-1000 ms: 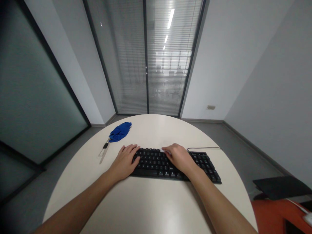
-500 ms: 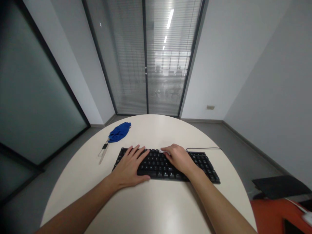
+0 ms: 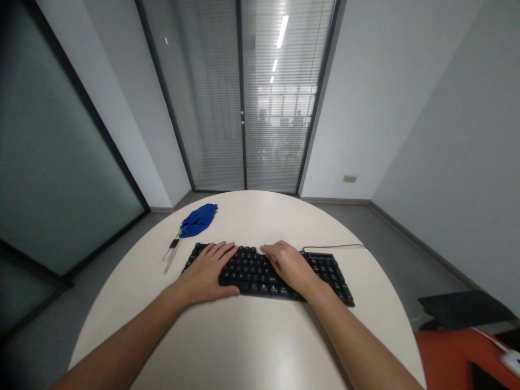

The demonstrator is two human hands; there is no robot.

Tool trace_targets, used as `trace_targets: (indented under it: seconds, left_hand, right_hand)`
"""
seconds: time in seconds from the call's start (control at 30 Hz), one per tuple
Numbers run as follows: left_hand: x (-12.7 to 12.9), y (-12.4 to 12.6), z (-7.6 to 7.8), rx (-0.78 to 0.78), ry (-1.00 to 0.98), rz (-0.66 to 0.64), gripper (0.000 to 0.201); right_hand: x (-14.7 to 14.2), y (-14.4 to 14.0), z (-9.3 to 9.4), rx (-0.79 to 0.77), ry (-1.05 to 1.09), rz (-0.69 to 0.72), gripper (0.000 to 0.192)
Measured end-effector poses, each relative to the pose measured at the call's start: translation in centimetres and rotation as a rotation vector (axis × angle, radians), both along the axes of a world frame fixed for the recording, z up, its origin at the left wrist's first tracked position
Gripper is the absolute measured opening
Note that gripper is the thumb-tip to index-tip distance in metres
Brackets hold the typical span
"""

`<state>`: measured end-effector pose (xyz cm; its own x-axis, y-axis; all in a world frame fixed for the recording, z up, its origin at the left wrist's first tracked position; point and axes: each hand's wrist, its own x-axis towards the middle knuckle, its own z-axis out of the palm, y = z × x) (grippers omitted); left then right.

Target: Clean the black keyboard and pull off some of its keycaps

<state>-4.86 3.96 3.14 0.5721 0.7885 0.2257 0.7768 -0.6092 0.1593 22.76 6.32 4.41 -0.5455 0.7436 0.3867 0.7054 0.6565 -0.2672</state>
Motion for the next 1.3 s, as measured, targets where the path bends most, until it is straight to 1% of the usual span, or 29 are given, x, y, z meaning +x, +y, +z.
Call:
trace_targets:
  seconds: [0.23, 0.4, 0.6, 0.83, 0.93, 1.07, 1.13, 1.2, 1.3]
  left_hand:
    - [-0.3, 0.3, -0.6, -0.005, -0.001, -0.01, 0.101]
    - [-0.2, 0.2, -0.6, -0.018, 0.002, 0.002, 0.103]
    - [-0.3, 0.1, -0.5, -0.034, 0.002, 0.004, 0.102]
    - [-0.2, 0.1, -0.4, -0.019, 0.004, 0.005, 0.101]
    - [-0.2, 0.0, -0.1, -0.026, 0.0, 0.001, 0.101]
    - [-0.4, -0.1, 0.1, -0.049, 0.005, -0.002, 0.103]
    - [-0.4, -0.1, 0.2, -0.051, 0.006, -0.001, 0.101]
    - [-0.4, -0.1, 0.2, -0.049, 0.003, 0.001, 0.094]
    - [-0.3, -0.1, 0.1, -0.041, 0.003, -0.003, 0.084]
  right_hand:
    - [-0.2, -0.3, 0.2, 0.018, -0.068, 0.029, 0.039]
    - [-1.2, -1.1, 0.8, 0.025, -0.132, 0.106, 0.043]
    - [-3.1, -2.6, 1.2, 0.029, -0.147, 0.186, 0.041]
    - [-4.9, -4.2, 1.2, 0.038, -0.211, 0.253, 0.029]
    - [-5.1, -4.4, 1.0, 0.049, -0.227, 0.281, 0.027]
    - [-4.7, -4.2, 0.9, 0.04, -0.162, 0.331, 0.028]
    - [-4.4, -3.9, 0.9, 0.029, -0.134, 0.316, 0.026]
    - [-4.3, -3.6, 0.8, 0.036, -0.106, 0.256, 0.026]
    - [-4.2, -3.2, 0.3, 0.056, -0.041, 0.151, 0.034]
